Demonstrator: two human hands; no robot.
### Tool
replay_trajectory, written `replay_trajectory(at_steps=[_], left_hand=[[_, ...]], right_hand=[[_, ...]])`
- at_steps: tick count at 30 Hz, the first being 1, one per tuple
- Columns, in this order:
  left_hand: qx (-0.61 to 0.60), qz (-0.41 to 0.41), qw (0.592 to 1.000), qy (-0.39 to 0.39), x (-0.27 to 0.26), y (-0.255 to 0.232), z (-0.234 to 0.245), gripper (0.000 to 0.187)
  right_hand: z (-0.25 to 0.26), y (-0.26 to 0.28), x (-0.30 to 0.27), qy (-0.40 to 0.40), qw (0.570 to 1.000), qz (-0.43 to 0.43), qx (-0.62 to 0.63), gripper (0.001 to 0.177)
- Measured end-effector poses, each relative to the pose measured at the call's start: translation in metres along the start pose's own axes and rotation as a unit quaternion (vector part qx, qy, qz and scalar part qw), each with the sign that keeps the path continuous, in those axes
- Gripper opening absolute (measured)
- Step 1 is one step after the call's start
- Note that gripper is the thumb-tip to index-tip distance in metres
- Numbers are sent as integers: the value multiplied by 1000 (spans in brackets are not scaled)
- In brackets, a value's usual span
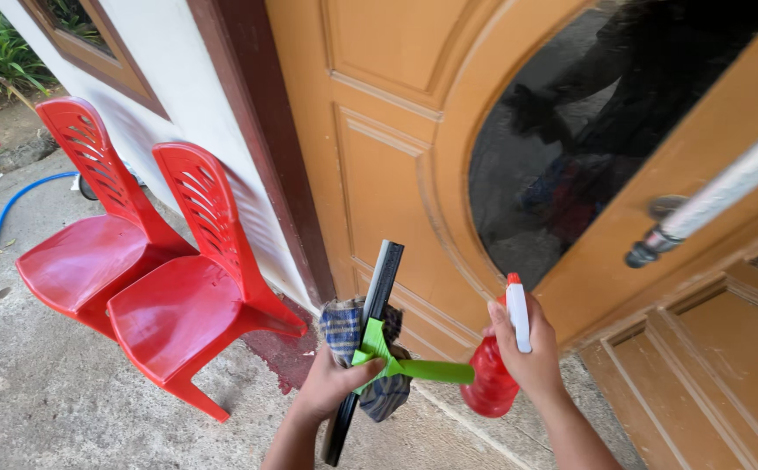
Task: The person sprays a cleaning solution onto the oval glass panels of a double door, wipes the glass with a cloth, and uses a squeegee to remove the liquid. The person repeats this process on both glass panels.
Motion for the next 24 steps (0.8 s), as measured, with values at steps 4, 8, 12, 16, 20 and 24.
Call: replay_trajectory(at_steps=[4, 8, 12, 16, 20, 24], left_hand=[[-8, 29, 995, 97, 17, -1, 58, 53], [-7, 52, 982, 183, 40, -13, 108, 60], [-12, 94, 976, 198, 60, -33, 171, 60], [30, 101, 981, 162, 70, -18, 242, 48], [43, 119, 991, 38, 65, 29, 312, 41], [16, 141, 983, -115, 61, 77, 373, 35]], right_hand=[[-62, 24, 16, 73, 988, 85, -106, 52], [-146, 43, 27, 119, 992, -20, -27, 38], [-234, 60, 42, 127, 986, 39, -97, 34], [-328, 52, 47, 163, 983, 63, -64, 24], [-421, 9, 54, 167, 976, 67, -121, 24], [-512, -49, 62, 172, 975, 49, -131, 27]])
Point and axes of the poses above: each hand's wrist, its own x-axis towards the middle knuckle, its own z-axis out of the back of the hand, y = z × x, the point moved 1 cm from there along x, towards the middle knuckle, and after that the axes turned 6 degrees about x, right-handed, at the moved point
